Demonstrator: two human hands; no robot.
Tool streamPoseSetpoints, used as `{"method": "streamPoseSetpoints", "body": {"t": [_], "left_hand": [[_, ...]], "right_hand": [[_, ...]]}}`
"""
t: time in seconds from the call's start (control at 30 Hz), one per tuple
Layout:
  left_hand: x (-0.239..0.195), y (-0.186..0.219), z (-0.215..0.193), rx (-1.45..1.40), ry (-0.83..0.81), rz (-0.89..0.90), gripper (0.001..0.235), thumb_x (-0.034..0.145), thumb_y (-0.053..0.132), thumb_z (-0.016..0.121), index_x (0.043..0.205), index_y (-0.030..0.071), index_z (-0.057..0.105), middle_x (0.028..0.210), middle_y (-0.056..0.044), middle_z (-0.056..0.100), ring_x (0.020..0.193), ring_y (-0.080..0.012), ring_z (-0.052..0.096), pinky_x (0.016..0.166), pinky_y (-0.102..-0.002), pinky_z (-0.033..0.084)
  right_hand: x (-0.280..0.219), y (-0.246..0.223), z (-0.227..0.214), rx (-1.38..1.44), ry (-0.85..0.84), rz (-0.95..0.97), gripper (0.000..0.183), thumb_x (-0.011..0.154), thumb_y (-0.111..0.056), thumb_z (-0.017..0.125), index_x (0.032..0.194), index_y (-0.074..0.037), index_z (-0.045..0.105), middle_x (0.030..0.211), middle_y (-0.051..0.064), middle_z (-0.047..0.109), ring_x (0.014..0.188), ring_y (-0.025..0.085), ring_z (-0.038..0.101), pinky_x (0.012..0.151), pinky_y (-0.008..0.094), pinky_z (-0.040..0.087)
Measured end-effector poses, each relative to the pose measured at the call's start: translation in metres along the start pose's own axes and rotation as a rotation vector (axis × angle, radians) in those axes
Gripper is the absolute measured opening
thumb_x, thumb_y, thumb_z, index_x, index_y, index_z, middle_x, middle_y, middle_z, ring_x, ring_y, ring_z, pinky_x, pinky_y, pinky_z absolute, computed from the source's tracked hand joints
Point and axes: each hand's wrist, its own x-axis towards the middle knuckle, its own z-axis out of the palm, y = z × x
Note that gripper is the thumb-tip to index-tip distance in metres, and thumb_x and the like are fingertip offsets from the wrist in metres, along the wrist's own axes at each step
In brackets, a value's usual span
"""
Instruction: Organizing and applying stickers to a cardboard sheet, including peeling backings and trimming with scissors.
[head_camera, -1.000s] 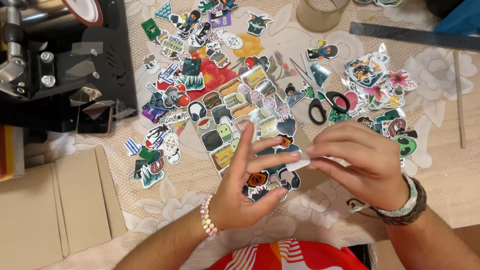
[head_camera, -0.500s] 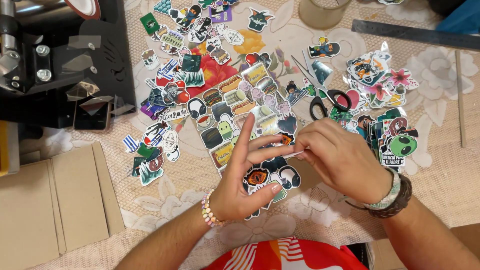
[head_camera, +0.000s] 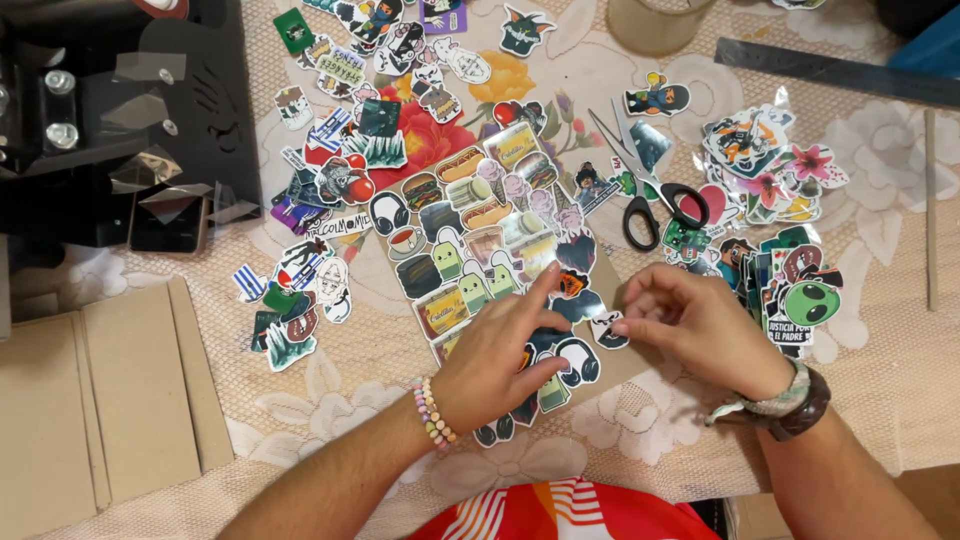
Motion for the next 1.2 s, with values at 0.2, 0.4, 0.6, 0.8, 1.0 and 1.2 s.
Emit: {"method": "streamPoseSetpoints", "body": {"t": [0.2,0.4,0.6,0.8,1.0,1.2], "left_hand": [[0.001,-0.002,0.002,0.028,-0.06,0.021,0.088,0.091,0.009,0.07,0.16,0.0,0.016,0.117,-0.01,0.07,0.112,-0.032,0.06,0.099,-0.046,0.042],[-0.002,-0.008,0.005,0.066,-0.089,0.032,0.087,0.091,0.009,0.07,0.16,0.002,0.018,0.114,-0.006,0.071,0.107,-0.0269,0.061,0.095,-0.042,0.042],[-0.006,-0.01,0.008,0.156,-0.098,0.073,0.084,0.093,0.015,0.071,0.157,0.001,0.018,0.122,0.001,0.073,0.11,-0.0286,0.057,0.092,-0.043,0.041],[-0.008,-0.013,0.011,0.174,-0.077,0.106,0.086,0.091,0.011,0.073,0.157,0.002,0.02,0.12,0.002,0.074,0.11,-0.0291,0.056,0.095,-0.045,0.043],[-0.007,-0.012,0.011,0.187,-0.085,0.121,0.085,0.092,0.011,0.072,0.157,0.002,0.019,0.12,0.003,0.073,0.113,-0.0292,0.056,0.098,-0.045,0.042],[-0.008,-0.014,0.012,0.186,-0.081,0.116,0.086,0.091,0.01,0.073,0.158,0.004,0.019,0.116,0.003,0.074,0.113,-0.0285,0.057,0.097,-0.045,0.043]], "right_hand": [[0.003,-0.001,0.005,-0.139,-0.008,0.029,0.024,0.073,-0.01,0.084,0.094,-0.009,0.074,0.069,0.006,0.081,0.054,0.017,0.064,0.055,0.031,0.053],[0.002,0.0,0.012,-0.222,0.005,0.036,0.026,0.072,-0.014,0.085,0.096,-0.012,0.076,0.07,0.003,0.082,0.053,0.017,0.067,0.054,0.03,0.055],[-0.001,0.006,0.017,-0.338,0.027,0.016,0.03,0.074,-0.032,0.085,0.1,-0.022,0.072,0.072,-0.011,0.079,0.057,0.005,0.066,0.061,0.024,0.051],[-0.002,0.003,0.016,-0.387,0.028,-0.026,0.034,0.076,-0.035,0.082,0.106,-0.023,0.07,0.076,-0.011,0.078,0.062,0.006,0.07,0.064,0.026,0.052],[-0.004,-0.001,0.006,-0.327,-0.049,0.015,0.039,0.082,-0.027,0.078,0.118,-0.022,0.064,0.076,-0.008,0.075,0.067,0.008,0.068,0.068,0.026,0.051],[-0.005,-0.002,-0.001,-0.125,-0.085,0.113,0.038,0.081,-0.018,0.08,0.117,-0.015,0.067,0.075,-0.001,0.073,0.069,0.01,0.067,0.071,0.025,0.054]]}}
